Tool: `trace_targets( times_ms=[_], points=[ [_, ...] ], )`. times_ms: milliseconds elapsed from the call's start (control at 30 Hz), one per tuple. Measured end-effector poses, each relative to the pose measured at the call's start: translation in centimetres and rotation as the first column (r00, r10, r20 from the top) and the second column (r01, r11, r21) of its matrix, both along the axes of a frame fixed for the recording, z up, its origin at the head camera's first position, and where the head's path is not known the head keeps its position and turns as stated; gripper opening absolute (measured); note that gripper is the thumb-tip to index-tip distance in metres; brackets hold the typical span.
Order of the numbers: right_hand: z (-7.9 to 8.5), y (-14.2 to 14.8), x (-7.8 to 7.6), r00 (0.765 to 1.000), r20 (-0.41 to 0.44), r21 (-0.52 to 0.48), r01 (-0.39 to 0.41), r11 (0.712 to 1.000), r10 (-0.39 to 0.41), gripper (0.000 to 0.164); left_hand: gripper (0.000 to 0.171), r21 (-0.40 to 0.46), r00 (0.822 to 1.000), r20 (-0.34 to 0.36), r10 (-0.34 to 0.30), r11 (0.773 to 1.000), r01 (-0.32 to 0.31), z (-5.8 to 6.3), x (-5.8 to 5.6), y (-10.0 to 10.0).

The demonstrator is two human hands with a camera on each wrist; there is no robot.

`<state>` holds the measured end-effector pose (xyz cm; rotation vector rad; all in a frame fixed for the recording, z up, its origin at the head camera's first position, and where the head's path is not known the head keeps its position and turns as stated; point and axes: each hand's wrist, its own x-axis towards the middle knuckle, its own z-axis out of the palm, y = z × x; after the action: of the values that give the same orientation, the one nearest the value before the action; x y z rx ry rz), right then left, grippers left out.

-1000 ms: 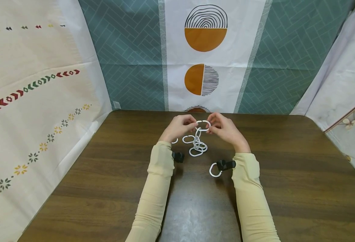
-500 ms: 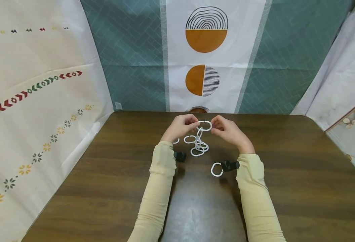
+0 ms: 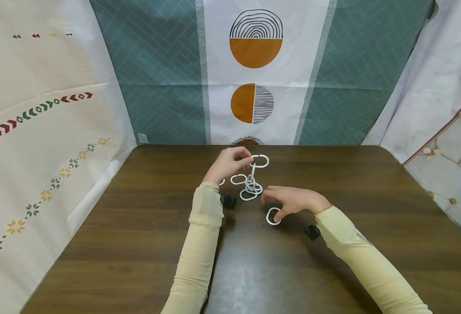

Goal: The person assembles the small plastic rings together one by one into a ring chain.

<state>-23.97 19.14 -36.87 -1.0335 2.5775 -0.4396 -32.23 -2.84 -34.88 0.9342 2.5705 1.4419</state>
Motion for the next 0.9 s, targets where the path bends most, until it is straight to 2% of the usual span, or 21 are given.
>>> trace_targets(
  times_ms=[167, 300, 467, 600, 667, 733, 800, 900],
  points=[
    [-1.2, -0.1, 0.0, 0.999, 0.03, 0.061, -0.018, 0.998, 0.017, 0.059, 0.017, 0.014, 1.0, 0.003, 0.006, 1.0, -0.006, 0.1, 0.0, -0.1],
    [-1.8, -0.1, 0.2, 0.999, 0.021, 0.083, -0.026, 0.996, 0.024, 0.059, 0.02, 0.013, 1.0, 0.007, 0.002, 1.0, -0.002, -0.1, 0.0, 0.0],
    [-2.2, 0.0, 0.2, 1.0, 0.014, 0.111, -0.022, 0.994, 0.02, 0.046, 0.019, 0.006, 1.0, 0.008, -0.01, 1.0, 0.01, -0.2, 0.0, 0.2],
    [-2.4, 0.0, -0.1, 0.997, 0.0, 0.13, -0.079, 0.988, 0.079, 0.026, 0.018, 0.004, 1.0, 0.0, -0.008, 1.0, 0.008, -0.2, 0.1, 0.1],
    [-2.3, 0.1, -0.3, 0.993, -0.033, 0.107, -0.108, 0.988, 0.113, 0.017, 0.018, 0.002, 1.0, 0.002, -0.006, 1.0, 0.006, -0.2, 0.1, 0.0],
    [-1.9, 0.2, -0.6, 0.989, -0.089, 0.064, -0.114, 0.991, 0.119, 0.015, 0.018, 0.003, 1.0, 0.008, -0.012, 1.0, 0.012, -0.2, 0.2, 0.0],
    [-1.1, 0.3, -0.9, 0.983, -0.154, -0.006, -0.1, 0.995, 0.097, 0.017, 0.018, 0.001, 1.0, 0.015, -0.022, 1.0, 0.022, -0.2, 0.2, 0.0],
    [0.6, 0.4, -1.5, 0.968, -0.249, -0.123, -0.044, 0.991, 0.012, 0.017, 0.018, 0.01, 0.999, 0.032, -0.035, 0.999, 0.035, -0.3, 0.1, 0.0]
  ],
)
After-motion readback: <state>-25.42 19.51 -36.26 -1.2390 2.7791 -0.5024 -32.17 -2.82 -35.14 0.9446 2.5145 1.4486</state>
